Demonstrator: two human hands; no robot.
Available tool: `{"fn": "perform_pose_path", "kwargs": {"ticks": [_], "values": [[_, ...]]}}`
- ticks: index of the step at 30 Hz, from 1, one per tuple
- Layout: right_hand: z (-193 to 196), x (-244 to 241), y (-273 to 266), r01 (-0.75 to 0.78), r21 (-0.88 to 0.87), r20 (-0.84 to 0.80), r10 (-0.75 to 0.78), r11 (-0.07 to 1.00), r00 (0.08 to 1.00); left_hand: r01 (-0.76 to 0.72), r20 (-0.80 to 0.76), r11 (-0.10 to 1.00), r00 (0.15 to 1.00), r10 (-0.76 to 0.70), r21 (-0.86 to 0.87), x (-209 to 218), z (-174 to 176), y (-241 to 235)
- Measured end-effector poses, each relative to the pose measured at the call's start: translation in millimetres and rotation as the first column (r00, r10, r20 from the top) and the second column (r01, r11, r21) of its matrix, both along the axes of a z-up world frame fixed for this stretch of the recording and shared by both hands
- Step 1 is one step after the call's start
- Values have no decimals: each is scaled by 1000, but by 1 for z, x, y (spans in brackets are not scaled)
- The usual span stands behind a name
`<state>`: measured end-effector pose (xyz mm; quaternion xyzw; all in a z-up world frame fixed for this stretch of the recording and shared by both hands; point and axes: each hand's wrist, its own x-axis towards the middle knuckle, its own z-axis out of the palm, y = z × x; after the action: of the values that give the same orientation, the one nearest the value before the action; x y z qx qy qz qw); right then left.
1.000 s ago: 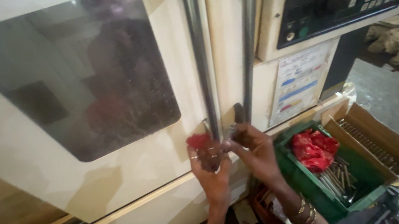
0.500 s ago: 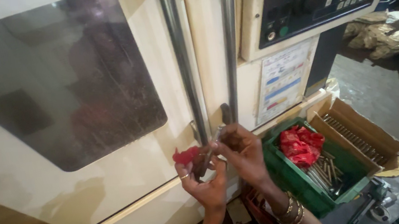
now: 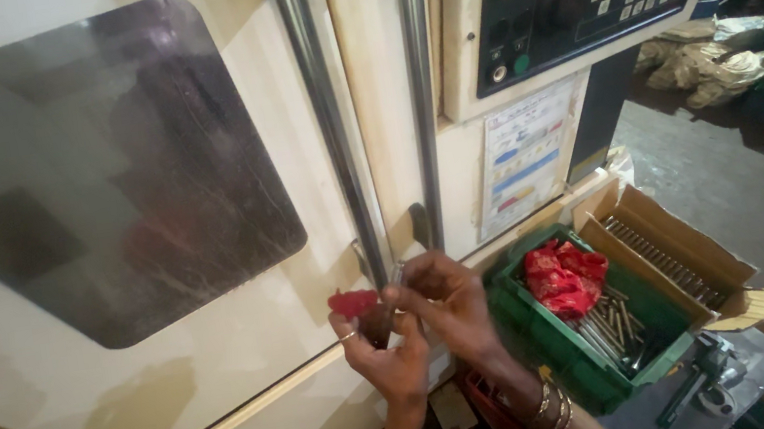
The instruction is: The person operates a CNC lathe by opening and closing the machine door, inserting a metal rod into the chuck, and using a red cloth to wipe the rod. The person repeats this process multiple times, handling the rod and cloth with both hands.
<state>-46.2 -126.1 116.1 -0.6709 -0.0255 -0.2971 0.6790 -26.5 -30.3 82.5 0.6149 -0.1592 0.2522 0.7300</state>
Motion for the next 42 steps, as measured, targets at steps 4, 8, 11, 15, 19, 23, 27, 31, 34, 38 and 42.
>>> {"fn": "perform_pose_path", "kwargs": {"ticks": [4, 8, 11, 15, 19, 23, 27, 31, 34, 38, 42], "values": [[-2, 0, -1, -13, -3, 25, 13, 1000, 1000, -30, 3, 999, 1000, 30, 18, 3, -6, -2], [-4, -2, 4, 6, 0, -17, -6, 1000, 1000, -27, -7, 1000, 1000, 27, -5, 6, -13, 1], [-3, -2, 6, 10, -37, 6, -9, 999, 1000, 86, -162, 989, 981, -104, -117, 8, -18, 6], [2, 1, -4, -42, -94, -55, 37, 995, 998, 190, -114, 976, 973, -202, -104, 9, -17, 15], [5, 1, -14, -185, -132, 59, 194, 974, 979, 456, -153, 827, 839, -523, -328, 14, -7, 27], [1, -1, -14, -102, -229, -60, 90, 968, 994, 451, -263, 730, 727, -634, -514, 18, -3, 30], [-1, -2, -14, -112, -211, -39, 107, 971, 994, 523, -178, 641, 681, -711, -562, 23, -10, 30], [-1, -5, -15, -156, -123, 32, 161, 980, 986, 520, -176, 586, 637, -751, -621, 28, -22, 29], [0, -5, -12, -200, -87, 24, 203, 976, 979, 588, -30, 500, 629, -777, -636, 32, -25, 27], [0, -8, -10, -250, -21, 0, 250, 968, 968, 628, 78, 474, 648, -757, -617, 27, -20, 24], [-1, -8, -5, -294, 26, 36, 293, 955, 955, 595, 73, 521, 699, -712, -612, 20, -13, 22]]}}
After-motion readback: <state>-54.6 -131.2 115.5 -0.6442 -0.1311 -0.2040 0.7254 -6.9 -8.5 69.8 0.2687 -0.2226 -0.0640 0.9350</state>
